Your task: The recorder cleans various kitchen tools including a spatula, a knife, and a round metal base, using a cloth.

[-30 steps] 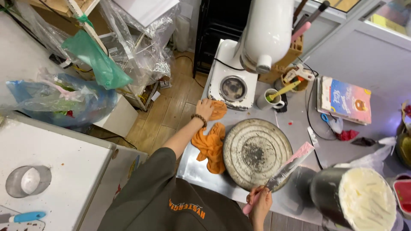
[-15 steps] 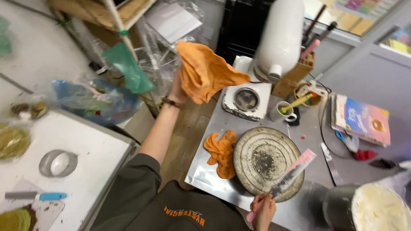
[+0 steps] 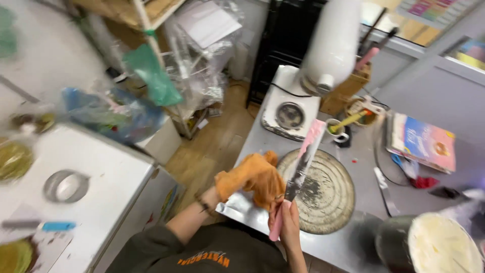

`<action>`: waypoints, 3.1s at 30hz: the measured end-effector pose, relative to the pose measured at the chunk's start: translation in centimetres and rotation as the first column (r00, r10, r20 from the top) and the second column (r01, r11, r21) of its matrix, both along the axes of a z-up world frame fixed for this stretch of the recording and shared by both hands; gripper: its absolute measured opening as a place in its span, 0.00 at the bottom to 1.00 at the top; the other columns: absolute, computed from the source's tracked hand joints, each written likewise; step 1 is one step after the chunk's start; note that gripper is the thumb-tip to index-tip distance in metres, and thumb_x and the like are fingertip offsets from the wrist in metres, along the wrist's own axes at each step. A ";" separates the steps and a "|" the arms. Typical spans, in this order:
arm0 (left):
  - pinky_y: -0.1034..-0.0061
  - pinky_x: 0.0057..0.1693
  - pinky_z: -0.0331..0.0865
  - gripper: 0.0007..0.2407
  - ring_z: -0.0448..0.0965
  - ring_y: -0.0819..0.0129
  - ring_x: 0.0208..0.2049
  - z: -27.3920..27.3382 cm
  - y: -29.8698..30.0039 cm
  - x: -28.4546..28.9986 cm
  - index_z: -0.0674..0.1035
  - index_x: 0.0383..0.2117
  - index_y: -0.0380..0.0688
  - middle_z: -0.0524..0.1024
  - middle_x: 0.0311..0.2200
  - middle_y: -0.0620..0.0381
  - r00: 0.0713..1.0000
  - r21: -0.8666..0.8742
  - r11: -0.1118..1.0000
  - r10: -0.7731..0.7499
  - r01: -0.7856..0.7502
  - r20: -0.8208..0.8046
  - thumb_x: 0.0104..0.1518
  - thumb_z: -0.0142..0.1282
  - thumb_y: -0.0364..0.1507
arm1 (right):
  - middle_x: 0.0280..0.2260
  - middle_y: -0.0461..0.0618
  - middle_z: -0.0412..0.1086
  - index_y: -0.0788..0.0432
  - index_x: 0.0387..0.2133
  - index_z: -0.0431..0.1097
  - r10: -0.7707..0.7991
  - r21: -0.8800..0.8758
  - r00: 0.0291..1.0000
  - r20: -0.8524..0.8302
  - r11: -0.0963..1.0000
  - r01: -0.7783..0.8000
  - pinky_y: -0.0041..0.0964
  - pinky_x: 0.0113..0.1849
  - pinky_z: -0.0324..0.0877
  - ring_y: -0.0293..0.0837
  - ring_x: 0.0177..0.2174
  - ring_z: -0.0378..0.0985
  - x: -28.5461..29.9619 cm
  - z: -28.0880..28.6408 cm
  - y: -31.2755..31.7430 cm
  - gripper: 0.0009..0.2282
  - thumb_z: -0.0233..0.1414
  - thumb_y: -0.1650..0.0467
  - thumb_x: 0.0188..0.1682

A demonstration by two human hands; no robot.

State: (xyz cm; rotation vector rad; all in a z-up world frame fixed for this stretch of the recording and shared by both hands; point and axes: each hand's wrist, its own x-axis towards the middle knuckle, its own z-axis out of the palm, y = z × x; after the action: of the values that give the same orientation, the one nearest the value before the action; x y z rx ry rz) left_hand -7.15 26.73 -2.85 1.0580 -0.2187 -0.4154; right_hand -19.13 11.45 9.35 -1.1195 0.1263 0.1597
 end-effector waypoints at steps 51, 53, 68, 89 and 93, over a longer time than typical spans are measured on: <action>0.73 0.53 0.71 0.25 0.79 0.66 0.47 15.7 4.1 -8.9 0.77 0.51 0.33 0.81 0.45 0.48 0.867 0.420 0.849 0.085 -0.320 0.490 0.43 0.71 0.22 | 0.36 0.54 0.55 0.67 0.44 0.57 0.239 -0.409 0.706 0.667 0.909 0.078 0.31 0.33 0.51 0.45 0.32 0.54 -3.6 2.5 5.1 0.09 0.43 0.82 0.52; 0.75 0.48 0.78 0.14 0.83 0.70 0.39 13.9 5.3 -6.7 0.82 0.39 0.31 0.83 0.37 0.52 0.890 0.280 0.872 0.300 -0.402 0.345 0.44 0.65 0.22 | 0.14 0.48 0.63 0.65 0.35 0.64 0.318 0.131 0.946 -0.060 0.942 -0.308 0.27 0.11 0.57 0.35 0.08 0.58 -4.8 -4.8 4.0 0.17 0.43 0.60 0.58; 0.73 0.40 0.76 0.11 0.83 0.67 0.30 18.4 1.4 -5.5 0.83 0.34 0.31 0.83 0.29 0.50 0.948 0.486 0.826 0.167 -0.285 0.271 0.46 0.66 0.23 | 0.10 0.46 0.56 0.60 0.32 0.57 0.191 0.045 0.976 -0.103 0.981 -0.187 0.29 0.08 0.50 0.35 0.05 0.49 -4.4 5.2 2.7 0.14 0.37 0.61 0.59; 0.81 0.41 0.81 0.12 0.85 0.75 0.36 10.4 -0.3 3.9 0.80 0.42 0.32 0.83 0.37 0.58 0.933 0.174 0.924 0.311 -0.341 0.181 0.52 0.60 0.23 | 0.12 0.46 0.56 0.59 0.31 0.58 0.088 -0.065 0.986 -0.141 0.993 -0.098 0.29 0.09 0.49 0.34 0.06 0.48 -2.5 5.3 3.1 0.16 0.37 0.59 0.60; 0.81 0.37 0.75 0.09 0.82 0.75 0.32 12.1 1.3 7.3 0.83 0.37 0.29 0.83 0.33 0.55 0.904 0.144 0.911 0.345 -0.388 0.253 0.57 0.62 0.25 | 0.11 0.45 0.54 0.60 0.31 0.58 0.226 -0.036 0.962 -0.154 0.972 -0.234 0.30 0.08 0.49 0.35 0.06 0.48 -4.1 3.9 3.1 0.17 0.36 0.58 0.59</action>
State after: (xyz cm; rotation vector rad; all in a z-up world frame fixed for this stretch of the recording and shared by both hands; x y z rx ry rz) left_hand 0.17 28.04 9.26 1.3069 -0.1740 0.0284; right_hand -23.23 14.55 13.24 -1.1742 0.1336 0.4507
